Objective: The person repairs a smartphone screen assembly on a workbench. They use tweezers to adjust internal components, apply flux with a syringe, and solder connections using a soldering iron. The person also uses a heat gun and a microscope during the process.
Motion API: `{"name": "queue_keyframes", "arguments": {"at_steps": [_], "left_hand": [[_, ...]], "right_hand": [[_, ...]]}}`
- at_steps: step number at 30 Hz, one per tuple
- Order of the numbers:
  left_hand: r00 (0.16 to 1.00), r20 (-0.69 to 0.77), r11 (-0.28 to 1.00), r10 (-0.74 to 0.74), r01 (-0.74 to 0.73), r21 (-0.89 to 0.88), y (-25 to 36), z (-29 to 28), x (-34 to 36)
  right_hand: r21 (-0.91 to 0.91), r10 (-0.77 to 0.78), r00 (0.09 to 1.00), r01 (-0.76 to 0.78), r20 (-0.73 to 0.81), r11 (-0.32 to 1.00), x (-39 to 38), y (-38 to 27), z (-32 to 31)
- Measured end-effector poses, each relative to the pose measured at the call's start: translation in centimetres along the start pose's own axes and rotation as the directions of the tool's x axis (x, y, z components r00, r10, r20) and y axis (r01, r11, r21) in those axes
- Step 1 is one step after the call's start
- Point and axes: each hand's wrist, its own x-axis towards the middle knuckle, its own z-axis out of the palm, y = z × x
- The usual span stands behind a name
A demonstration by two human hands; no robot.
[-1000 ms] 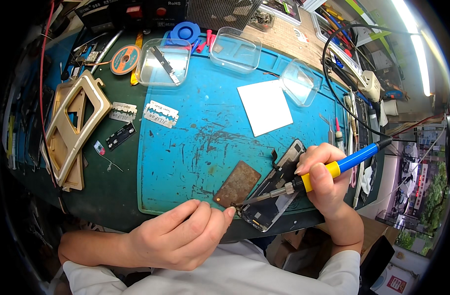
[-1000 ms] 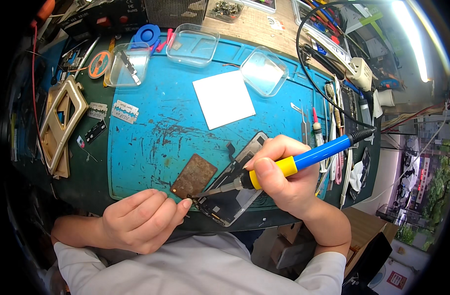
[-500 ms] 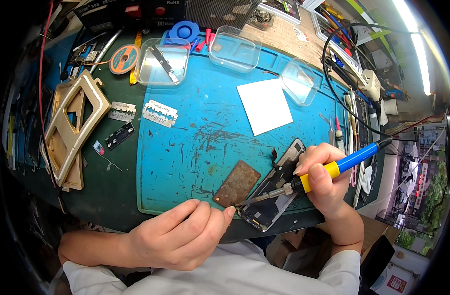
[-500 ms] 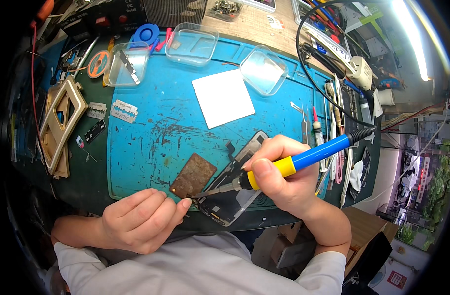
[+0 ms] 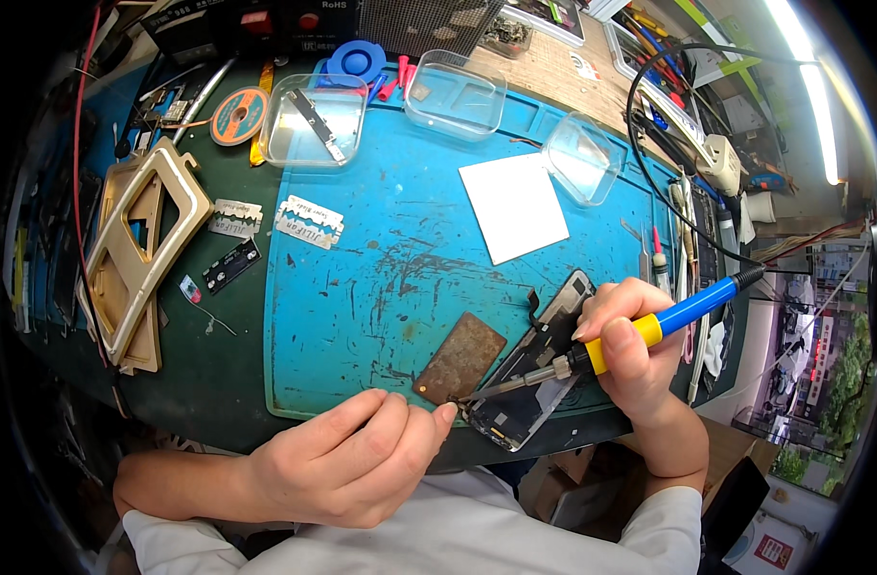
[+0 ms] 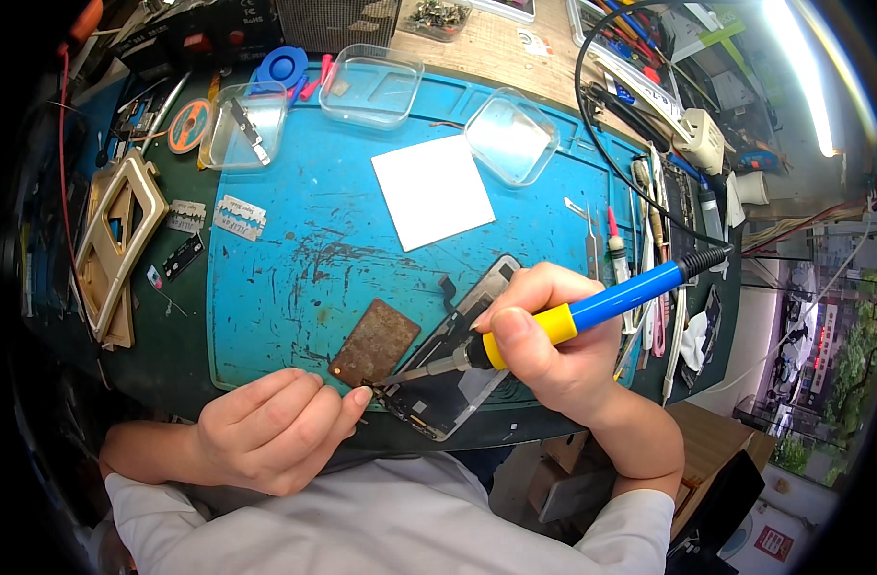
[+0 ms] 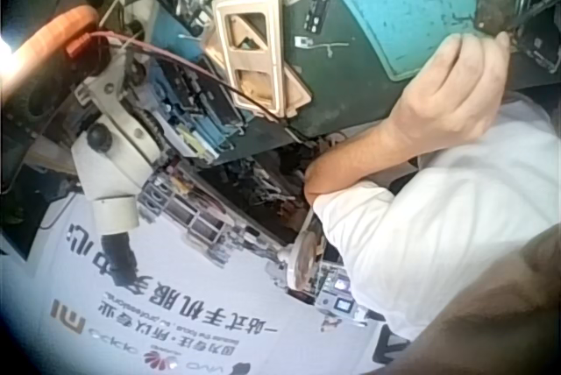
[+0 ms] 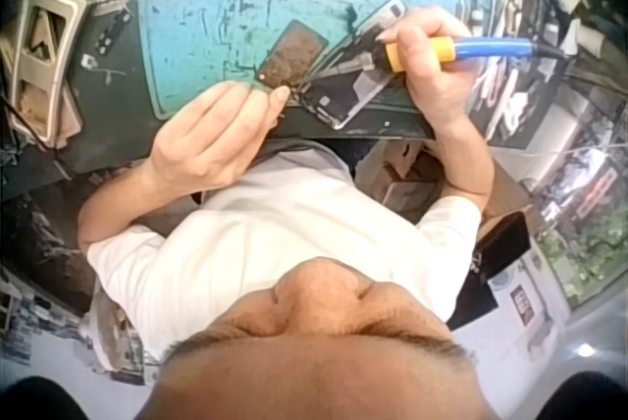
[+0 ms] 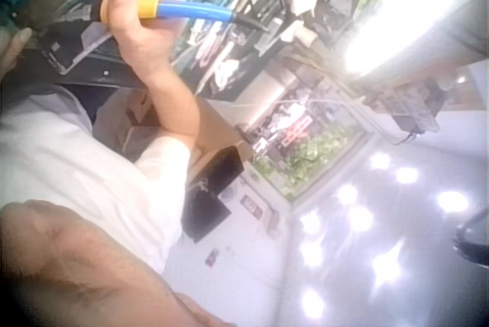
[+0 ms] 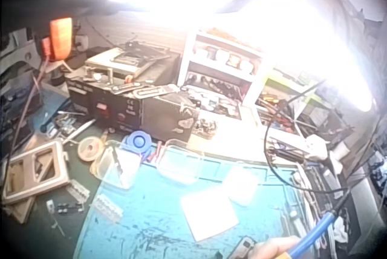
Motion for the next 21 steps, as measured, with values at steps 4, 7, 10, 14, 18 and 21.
{"name": "queue_keyframes", "arguments": {"at_steps": [4, 7, 10, 14, 18, 21], "left_hand": [[1.0, -0.001, 1.0, -0.003, 0.003, 0.005, 0.05, -0.07, 0.01], [1.0, -0.003, 1.0, -0.003, 0.003, 0.002, -0.01, -0.07, 0.0], [1.0, 0.006, 1.0, 0.0, 0.0, -0.002, 0.01, -0.1, 0.02], [1.0, 0.008, 1.0, 0.002, -0.002, -0.003, -0.02, -0.09, -0.01], [1.0, 0.005, 1.0, 0.003, -0.003, 0.001, -0.01, -0.05, -0.04], [1.0, 0.006, 1.0, 0.002, -0.002, 0.008, 0.04, -0.05, -0.03]], "right_hand": [[-0.01, -0.009, 1.0, 0.009, -0.014, 1.0, 0.04, 0.01, 0.01], [-0.011, -0.011, 1.0, 0.011, -0.008, 1.0, 0.1, 0.07, 0.11], [-0.018, -0.012, 1.0, 0.011, -0.006, 1.0, 0.0, 0.07, 0.01], [-0.012, -0.009, 1.0, 0.009, -0.014, 1.0, 0.01, 0.05, 0.05], [-0.006, -0.008, 1.0, 0.008, -0.005, 1.0, 0.03, 0.11, -0.1], [-0.013, -0.006, 1.0, 0.006, -0.009, 1.0, 0.03, 0.03, 0.03]]}}
